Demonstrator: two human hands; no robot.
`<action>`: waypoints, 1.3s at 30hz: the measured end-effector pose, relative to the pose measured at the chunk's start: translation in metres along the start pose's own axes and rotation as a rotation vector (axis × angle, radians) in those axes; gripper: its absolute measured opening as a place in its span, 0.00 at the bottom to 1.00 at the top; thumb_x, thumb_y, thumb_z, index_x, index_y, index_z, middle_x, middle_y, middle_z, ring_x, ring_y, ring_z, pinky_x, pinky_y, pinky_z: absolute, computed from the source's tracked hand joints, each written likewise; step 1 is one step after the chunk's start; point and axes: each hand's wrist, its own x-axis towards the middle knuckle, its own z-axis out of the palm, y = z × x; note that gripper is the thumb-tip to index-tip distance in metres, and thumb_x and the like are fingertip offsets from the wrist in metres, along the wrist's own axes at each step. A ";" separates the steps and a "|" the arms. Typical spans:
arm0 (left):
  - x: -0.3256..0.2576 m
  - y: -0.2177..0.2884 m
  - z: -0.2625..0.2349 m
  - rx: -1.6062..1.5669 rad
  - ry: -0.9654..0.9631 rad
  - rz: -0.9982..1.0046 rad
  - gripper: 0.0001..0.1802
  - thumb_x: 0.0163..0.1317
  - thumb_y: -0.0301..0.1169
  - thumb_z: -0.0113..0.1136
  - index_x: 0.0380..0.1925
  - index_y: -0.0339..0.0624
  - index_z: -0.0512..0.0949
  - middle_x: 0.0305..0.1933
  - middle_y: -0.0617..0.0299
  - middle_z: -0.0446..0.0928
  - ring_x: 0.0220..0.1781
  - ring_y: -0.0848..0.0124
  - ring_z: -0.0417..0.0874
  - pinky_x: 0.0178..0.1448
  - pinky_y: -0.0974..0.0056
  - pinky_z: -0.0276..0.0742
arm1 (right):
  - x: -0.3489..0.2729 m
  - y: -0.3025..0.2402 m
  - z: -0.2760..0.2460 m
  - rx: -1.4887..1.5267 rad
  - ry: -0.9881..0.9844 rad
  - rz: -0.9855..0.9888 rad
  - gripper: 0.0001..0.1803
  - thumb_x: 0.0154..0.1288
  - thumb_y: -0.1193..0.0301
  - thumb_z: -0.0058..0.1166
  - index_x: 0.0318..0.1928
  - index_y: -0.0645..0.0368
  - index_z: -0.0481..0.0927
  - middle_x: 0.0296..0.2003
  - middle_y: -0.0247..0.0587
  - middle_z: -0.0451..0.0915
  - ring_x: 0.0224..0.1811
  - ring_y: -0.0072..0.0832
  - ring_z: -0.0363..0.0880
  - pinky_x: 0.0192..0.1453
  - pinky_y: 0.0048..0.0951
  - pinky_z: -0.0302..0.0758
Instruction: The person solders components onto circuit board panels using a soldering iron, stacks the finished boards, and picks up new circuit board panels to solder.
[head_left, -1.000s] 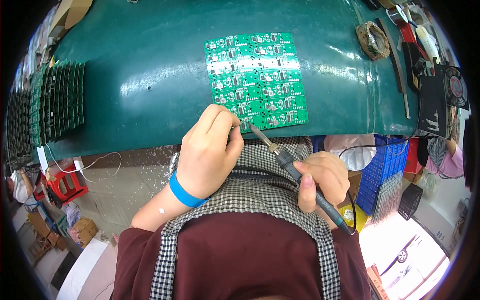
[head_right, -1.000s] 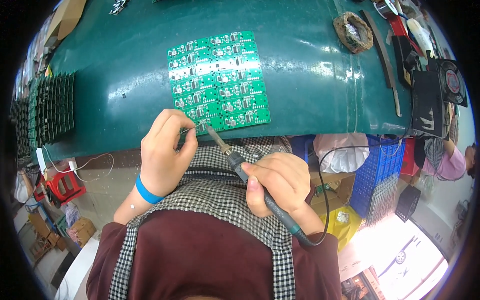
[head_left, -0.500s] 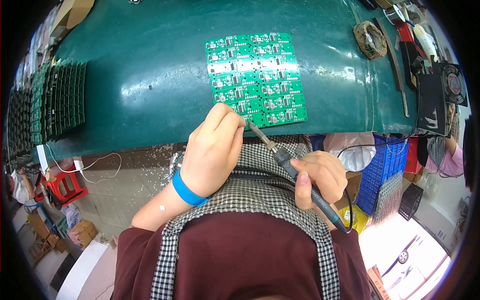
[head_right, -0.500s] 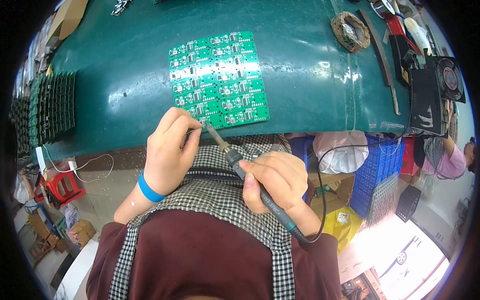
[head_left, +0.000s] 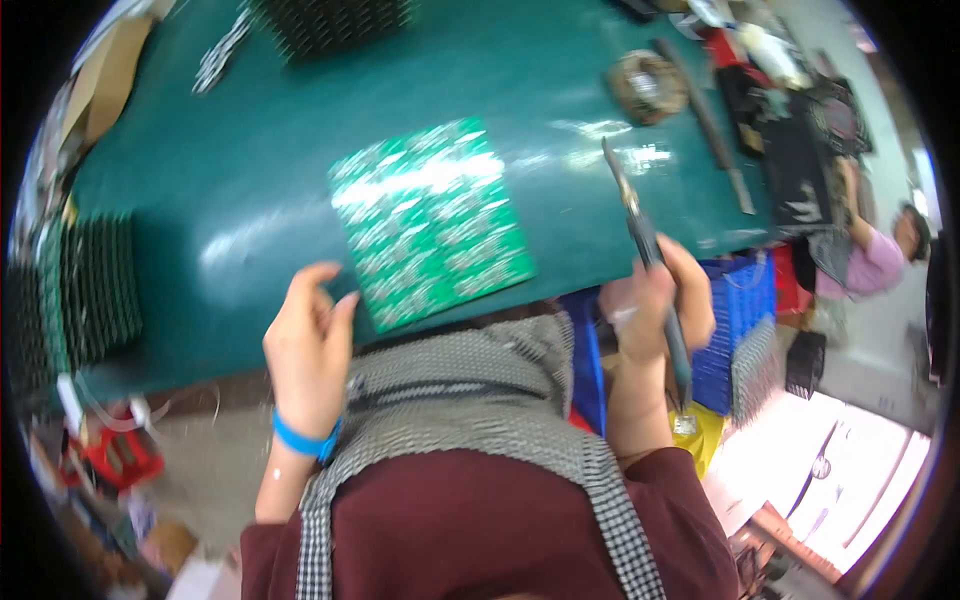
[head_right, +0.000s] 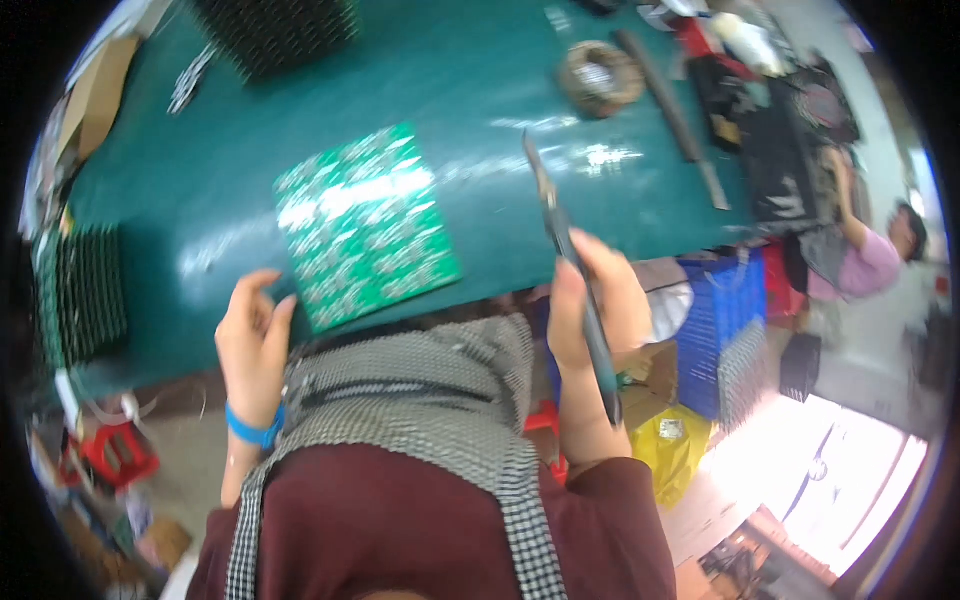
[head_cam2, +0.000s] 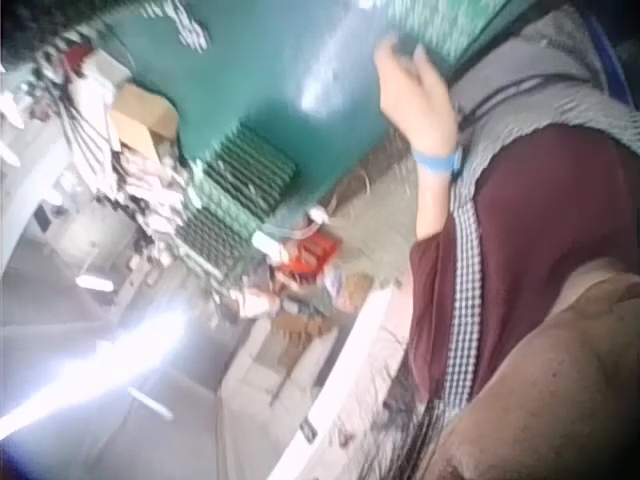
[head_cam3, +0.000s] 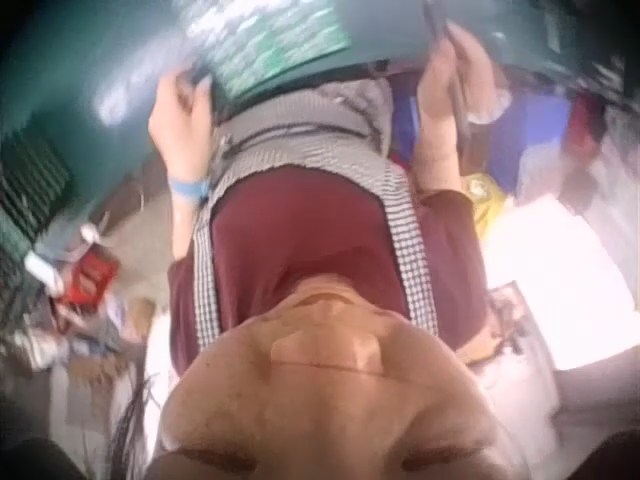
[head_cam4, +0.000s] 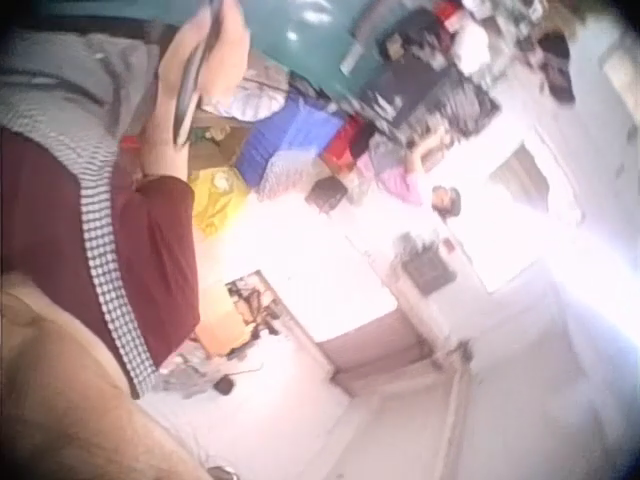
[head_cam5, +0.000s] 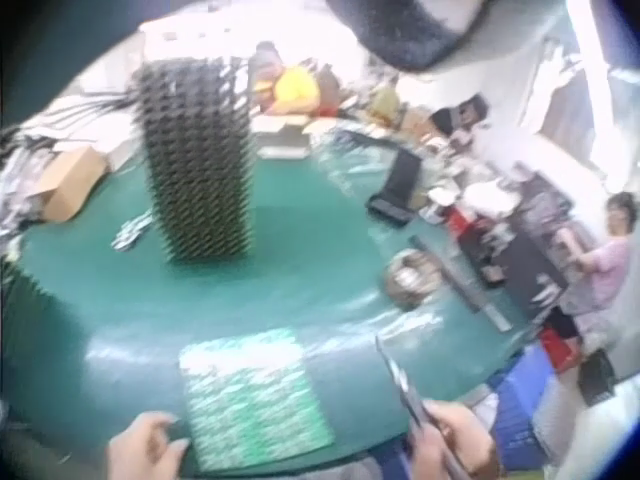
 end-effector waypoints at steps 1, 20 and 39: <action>-0.001 -0.008 -0.002 0.023 -0.013 -0.011 0.12 0.57 0.22 0.61 0.41 0.37 0.74 0.17 0.58 0.66 0.18 0.69 0.66 0.25 0.65 0.65 | 0.016 0.012 0.009 -0.087 -0.009 -0.049 0.11 0.57 0.75 0.58 0.41 0.65 0.80 0.31 0.47 0.80 0.32 0.38 0.79 0.39 0.31 0.76; -0.003 -0.033 -0.024 -1.034 -0.015 -0.180 0.19 0.65 0.24 0.51 0.56 0.38 0.67 0.35 0.66 0.75 0.31 0.81 0.72 0.31 0.74 0.68 | -0.034 -0.050 0.078 0.332 -0.475 0.144 0.05 0.68 0.77 0.46 0.40 0.66 0.73 0.47 0.55 0.80 0.46 0.38 0.81 0.53 0.36 0.75; 0.007 -0.183 -0.319 -0.324 0.870 -0.339 0.15 0.66 0.27 0.44 0.46 0.45 0.81 0.17 0.72 0.65 0.15 0.80 0.64 0.18 0.71 0.59 | -0.021 -0.034 0.066 0.254 -0.366 0.064 0.09 0.71 0.70 0.45 0.42 0.65 0.72 0.47 0.55 0.79 0.39 0.33 0.82 0.46 0.30 0.77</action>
